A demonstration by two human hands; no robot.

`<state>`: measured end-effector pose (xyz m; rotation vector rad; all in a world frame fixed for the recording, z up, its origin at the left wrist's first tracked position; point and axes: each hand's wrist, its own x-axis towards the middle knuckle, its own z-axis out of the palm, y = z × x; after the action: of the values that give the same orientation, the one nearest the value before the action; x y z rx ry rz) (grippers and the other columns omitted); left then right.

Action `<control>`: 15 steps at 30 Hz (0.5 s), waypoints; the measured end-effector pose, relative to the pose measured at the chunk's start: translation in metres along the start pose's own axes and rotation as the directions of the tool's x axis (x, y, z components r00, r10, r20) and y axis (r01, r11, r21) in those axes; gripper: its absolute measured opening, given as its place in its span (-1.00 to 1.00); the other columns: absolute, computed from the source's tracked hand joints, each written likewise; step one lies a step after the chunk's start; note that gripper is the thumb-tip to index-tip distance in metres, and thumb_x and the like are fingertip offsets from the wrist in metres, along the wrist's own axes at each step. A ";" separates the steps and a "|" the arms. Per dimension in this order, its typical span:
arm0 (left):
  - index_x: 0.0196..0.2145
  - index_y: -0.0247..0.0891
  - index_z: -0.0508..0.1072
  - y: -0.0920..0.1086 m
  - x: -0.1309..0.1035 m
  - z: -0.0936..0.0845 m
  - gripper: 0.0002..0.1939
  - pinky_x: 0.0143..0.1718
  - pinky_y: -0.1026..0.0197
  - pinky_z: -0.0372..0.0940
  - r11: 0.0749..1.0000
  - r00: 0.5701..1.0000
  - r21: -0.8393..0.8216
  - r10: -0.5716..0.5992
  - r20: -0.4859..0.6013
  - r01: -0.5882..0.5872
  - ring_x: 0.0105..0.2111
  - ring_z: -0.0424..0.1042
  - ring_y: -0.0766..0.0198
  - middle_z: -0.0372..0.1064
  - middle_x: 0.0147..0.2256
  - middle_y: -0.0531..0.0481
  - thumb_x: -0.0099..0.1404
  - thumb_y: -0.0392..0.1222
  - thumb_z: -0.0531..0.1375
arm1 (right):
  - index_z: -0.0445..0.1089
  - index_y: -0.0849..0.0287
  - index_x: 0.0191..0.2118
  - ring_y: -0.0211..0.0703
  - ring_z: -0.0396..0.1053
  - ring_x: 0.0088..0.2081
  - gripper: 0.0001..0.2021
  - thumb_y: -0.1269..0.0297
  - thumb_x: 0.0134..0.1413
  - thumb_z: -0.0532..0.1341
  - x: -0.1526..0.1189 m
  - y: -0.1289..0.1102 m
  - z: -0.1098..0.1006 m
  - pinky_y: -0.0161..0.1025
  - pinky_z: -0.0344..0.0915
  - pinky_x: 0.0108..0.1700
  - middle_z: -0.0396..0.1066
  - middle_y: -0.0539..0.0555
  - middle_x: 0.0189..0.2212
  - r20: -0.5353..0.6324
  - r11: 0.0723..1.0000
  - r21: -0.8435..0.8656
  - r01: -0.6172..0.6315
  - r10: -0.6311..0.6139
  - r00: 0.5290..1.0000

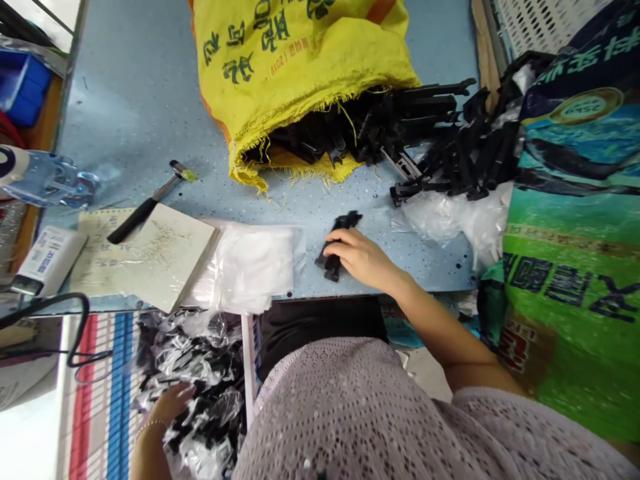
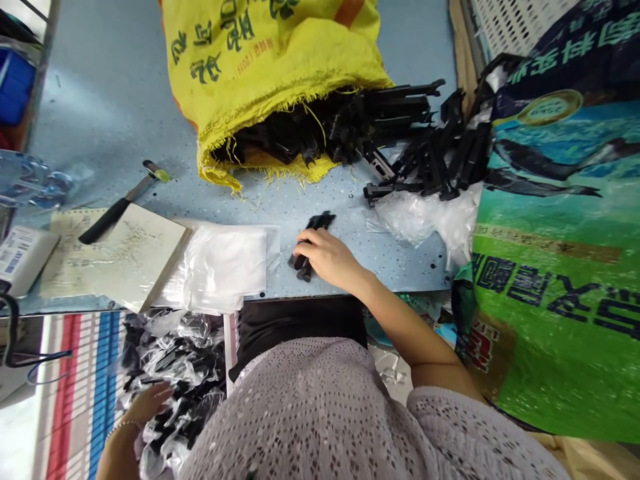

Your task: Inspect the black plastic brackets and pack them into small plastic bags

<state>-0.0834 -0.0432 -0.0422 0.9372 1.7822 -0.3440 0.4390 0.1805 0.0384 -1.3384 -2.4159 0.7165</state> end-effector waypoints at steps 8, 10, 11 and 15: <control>0.16 -0.15 0.43 0.265 -0.034 0.013 -0.60 0.01 -0.04 0.53 0.604 0.630 -0.180 0.757 -0.177 -0.776 -0.14 0.61 0.11 0.57 -0.04 -0.20 0.46 0.01 0.15 | 0.37 0.16 0.08 0.30 0.28 0.24 -0.67 0.19 0.26 0.28 -0.011 -0.007 0.021 0.26 0.32 0.21 0.31 0.37 0.17 -0.238 0.977 0.083 -0.198 0.213 0.948; 0.01 -0.29 0.47 0.322 -0.022 0.035 -0.66 -0.04 -0.09 0.50 0.619 0.500 0.174 0.743 -0.444 -0.765 -0.12 0.56 0.01 0.51 -0.06 -0.31 0.40 -0.02 0.22 | 0.30 0.23 0.16 0.38 0.37 0.14 -0.46 0.03 0.18 0.33 -0.017 -0.009 0.026 0.27 0.40 0.08 0.33 0.43 0.10 -0.230 0.920 0.041 -0.391 0.389 0.892; -0.09 -0.32 0.48 0.342 -0.014 0.043 -0.69 -0.08 -0.11 0.48 0.647 0.462 0.320 0.738 -0.493 -0.692 -0.10 0.53 -0.08 0.50 -0.08 -0.36 0.37 -0.02 0.26 | 0.31 0.24 0.15 0.37 0.42 0.07 -0.46 0.01 0.19 0.31 -0.020 -0.009 0.028 0.24 0.43 0.00 0.37 0.41 0.04 -0.192 0.883 0.020 -0.470 0.465 0.864; -0.31 -0.29 0.47 0.363 0.014 0.049 -0.84 -0.21 -0.02 0.42 0.674 0.461 0.497 0.737 -0.494 -0.546 -0.10 0.49 -0.12 0.48 -0.14 -0.34 0.41 -0.17 0.17 | 0.38 0.16 0.02 0.23 0.47 -0.06 -0.63 0.13 0.13 0.30 -0.039 0.007 0.023 0.12 0.43 -0.04 0.42 0.25 -0.10 -0.066 0.805 0.059 -0.590 0.593 0.803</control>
<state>0.2127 0.1690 -0.0038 2.0767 1.8215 0.3252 0.4532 0.1441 0.0154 -2.0952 -1.8921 0.8177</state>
